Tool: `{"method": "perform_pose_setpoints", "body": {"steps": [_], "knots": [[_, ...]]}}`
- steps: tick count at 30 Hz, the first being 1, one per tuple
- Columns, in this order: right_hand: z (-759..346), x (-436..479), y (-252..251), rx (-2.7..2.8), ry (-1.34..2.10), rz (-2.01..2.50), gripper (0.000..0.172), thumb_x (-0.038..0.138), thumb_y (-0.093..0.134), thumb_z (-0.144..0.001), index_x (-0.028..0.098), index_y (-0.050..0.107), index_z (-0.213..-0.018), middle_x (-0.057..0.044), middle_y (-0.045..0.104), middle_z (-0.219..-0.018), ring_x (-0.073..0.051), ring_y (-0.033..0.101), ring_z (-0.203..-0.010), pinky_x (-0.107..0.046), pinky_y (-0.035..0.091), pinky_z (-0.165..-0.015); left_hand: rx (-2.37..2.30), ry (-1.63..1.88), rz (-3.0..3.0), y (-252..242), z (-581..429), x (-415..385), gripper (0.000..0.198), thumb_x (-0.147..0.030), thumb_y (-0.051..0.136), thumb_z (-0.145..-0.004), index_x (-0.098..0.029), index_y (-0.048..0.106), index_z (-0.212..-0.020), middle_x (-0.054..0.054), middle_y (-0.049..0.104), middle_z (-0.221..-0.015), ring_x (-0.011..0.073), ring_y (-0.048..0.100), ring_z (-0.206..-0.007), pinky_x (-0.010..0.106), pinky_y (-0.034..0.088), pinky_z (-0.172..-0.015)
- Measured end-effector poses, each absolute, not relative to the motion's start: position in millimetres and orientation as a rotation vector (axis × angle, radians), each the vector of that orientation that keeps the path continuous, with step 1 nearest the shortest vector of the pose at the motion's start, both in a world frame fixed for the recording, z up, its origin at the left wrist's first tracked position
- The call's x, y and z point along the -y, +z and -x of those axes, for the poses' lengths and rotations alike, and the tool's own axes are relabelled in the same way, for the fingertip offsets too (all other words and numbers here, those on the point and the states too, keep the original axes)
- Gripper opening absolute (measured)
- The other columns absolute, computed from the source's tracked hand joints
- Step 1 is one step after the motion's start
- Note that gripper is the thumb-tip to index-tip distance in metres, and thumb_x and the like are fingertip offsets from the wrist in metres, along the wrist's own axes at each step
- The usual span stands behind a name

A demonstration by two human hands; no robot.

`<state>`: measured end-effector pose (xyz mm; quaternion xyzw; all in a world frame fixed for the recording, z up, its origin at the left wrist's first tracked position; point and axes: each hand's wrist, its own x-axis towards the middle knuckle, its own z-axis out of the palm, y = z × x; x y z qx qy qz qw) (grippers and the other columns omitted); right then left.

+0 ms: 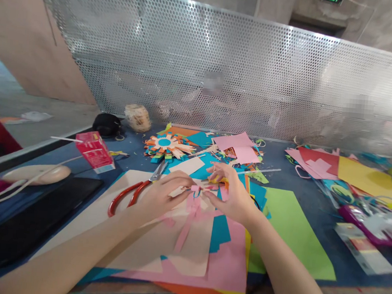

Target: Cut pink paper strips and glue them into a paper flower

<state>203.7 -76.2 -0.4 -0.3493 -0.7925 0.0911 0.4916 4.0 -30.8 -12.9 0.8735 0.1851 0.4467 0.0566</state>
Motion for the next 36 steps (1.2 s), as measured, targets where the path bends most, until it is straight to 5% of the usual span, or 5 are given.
{"method": "perform_pose_setpoints", "body": {"steps": [11, 15, 22, 36], "knots": [[-206.5, 75.9, -1.4, 2.049, 0.159, 0.878, 0.04, 0.017, 0.056, -0.08, 0.024, 0.038, -0.116, -0.006, 0.061, -0.093, -0.019, 0.058, -0.101, -0.038, 0.051, -0.083, -0.46, 1.443, -2.71, -11.3, -5.3, 30.9, 0.007, -0.013, 0.05, -0.082, -0.018, 0.054, -0.081, 0.004, 0.063, -0.077, 0.0123, 0.059, -0.075, 0.023, 0.049, -0.067], [-207.1, 76.7, -2.9, 2.022, 0.15, 0.856, 0.05, 0.018, 0.056, -0.08, 0.024, 0.032, -0.123, -0.008, 0.058, -0.103, -0.017, 0.06, -0.095, -0.036, 0.052, -0.081, -0.58, 1.338, -2.589, -12.7, -6.4, 31.3, 0.006, -0.016, 0.051, -0.081, -0.018, 0.056, -0.08, 0.003, 0.062, -0.076, 0.0117, 0.057, -0.071, 0.023, 0.047, -0.063], [-202.9, 81.9, 0.1, 1.935, -0.092, 0.975, 0.054, 0.019, 0.06, -0.077, 0.025, 0.034, -0.124, -0.011, 0.053, -0.114, -0.024, 0.049, -0.113, -0.044, 0.044, -0.092, -0.761, 1.056, -2.076, -16.3, -14.2, 31.9, 0.008, -0.023, 0.053, -0.077, -0.015, 0.055, -0.076, 0.0, 0.058, -0.065, 0.008, 0.048, -0.054, 0.02, 0.038, -0.048], [-203.5, 75.7, 0.3, 1.875, 0.032, 1.047, 0.051, 0.02, 0.061, -0.076, 0.025, 0.038, -0.122, -0.008, 0.058, -0.105, -0.019, 0.058, -0.093, -0.035, 0.05, -0.081, -0.508, 1.013, -2.201, -15.5, -15.2, 36.4, 0.005, -0.02, 0.055, -0.074, -0.016, 0.057, -0.07, 0.001, 0.056, -0.065, 0.0077, 0.045, -0.053, 0.02, 0.038, -0.049]]}}
